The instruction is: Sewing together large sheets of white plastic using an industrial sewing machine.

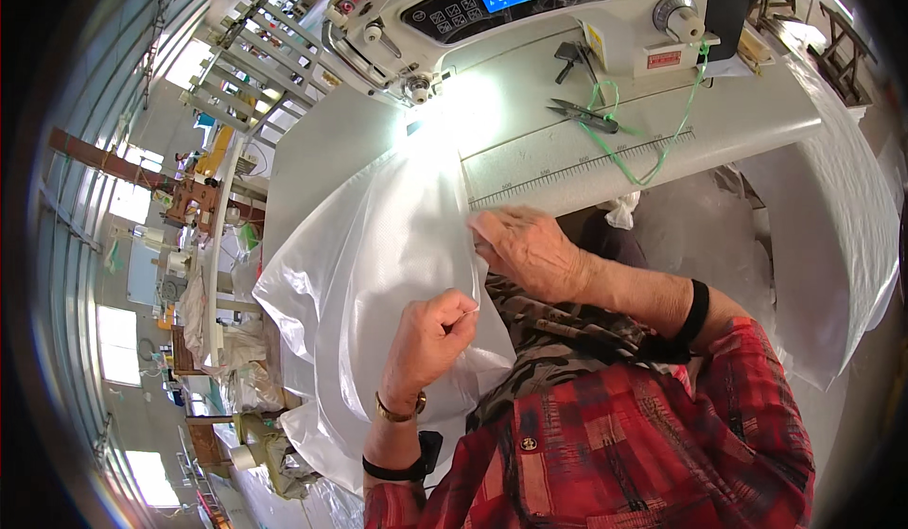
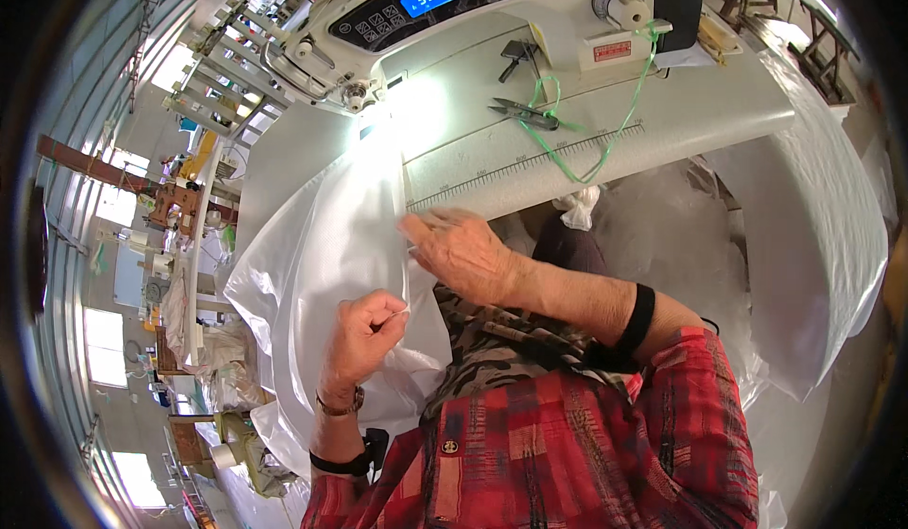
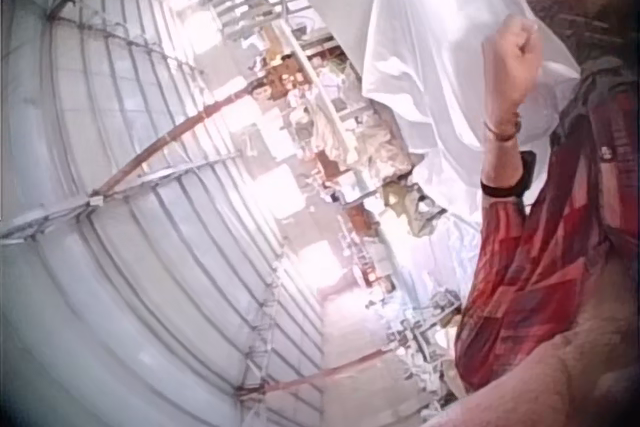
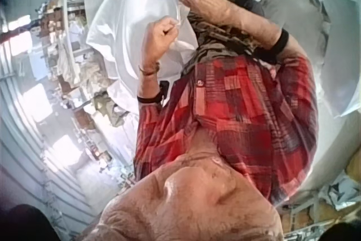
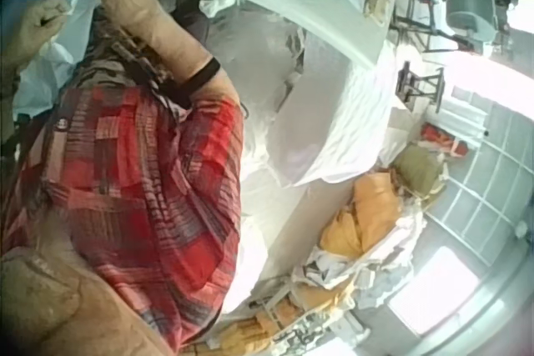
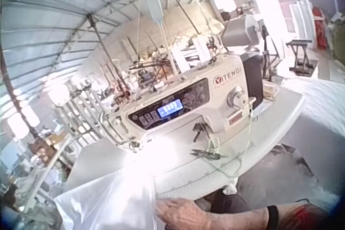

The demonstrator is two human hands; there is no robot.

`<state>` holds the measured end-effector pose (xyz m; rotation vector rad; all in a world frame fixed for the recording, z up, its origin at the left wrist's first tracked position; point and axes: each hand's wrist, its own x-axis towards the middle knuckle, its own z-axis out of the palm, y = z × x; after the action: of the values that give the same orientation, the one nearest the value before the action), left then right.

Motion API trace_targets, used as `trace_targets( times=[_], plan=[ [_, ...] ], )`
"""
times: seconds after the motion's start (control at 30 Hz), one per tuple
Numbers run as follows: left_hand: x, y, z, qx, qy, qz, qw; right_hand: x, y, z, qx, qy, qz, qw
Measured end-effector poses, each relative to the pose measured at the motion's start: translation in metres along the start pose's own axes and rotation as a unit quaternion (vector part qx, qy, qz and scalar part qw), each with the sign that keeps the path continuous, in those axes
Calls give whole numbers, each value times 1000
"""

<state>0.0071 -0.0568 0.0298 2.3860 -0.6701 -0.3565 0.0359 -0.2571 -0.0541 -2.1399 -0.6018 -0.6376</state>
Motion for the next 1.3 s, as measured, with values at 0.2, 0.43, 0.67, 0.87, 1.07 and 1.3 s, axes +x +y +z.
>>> trace_targets(
  times=[0.2,0.43,0.67,0.87,1.07,1.3],
  plan=[
    [23,6,-26,-57,-125,15,990,39,22,-5,-68,-130,-146,978],
    [156,-67,-90,339,223,161,900,43,24,6,50,-89,-150,983],
    [193,-81,-75,234,41,-55,970,42,25,-2,57,-98,-125,986],
    [196,-119,-101,122,125,-98,980,50,18,-2,54,-134,-132,981],
    [208,-111,-89,290,188,-42,937,52,11,1,45,-139,-149,978],
    [221,-99,-60,242,213,-7,947,54,13,9,42,-155,-139,977]
  ],
)
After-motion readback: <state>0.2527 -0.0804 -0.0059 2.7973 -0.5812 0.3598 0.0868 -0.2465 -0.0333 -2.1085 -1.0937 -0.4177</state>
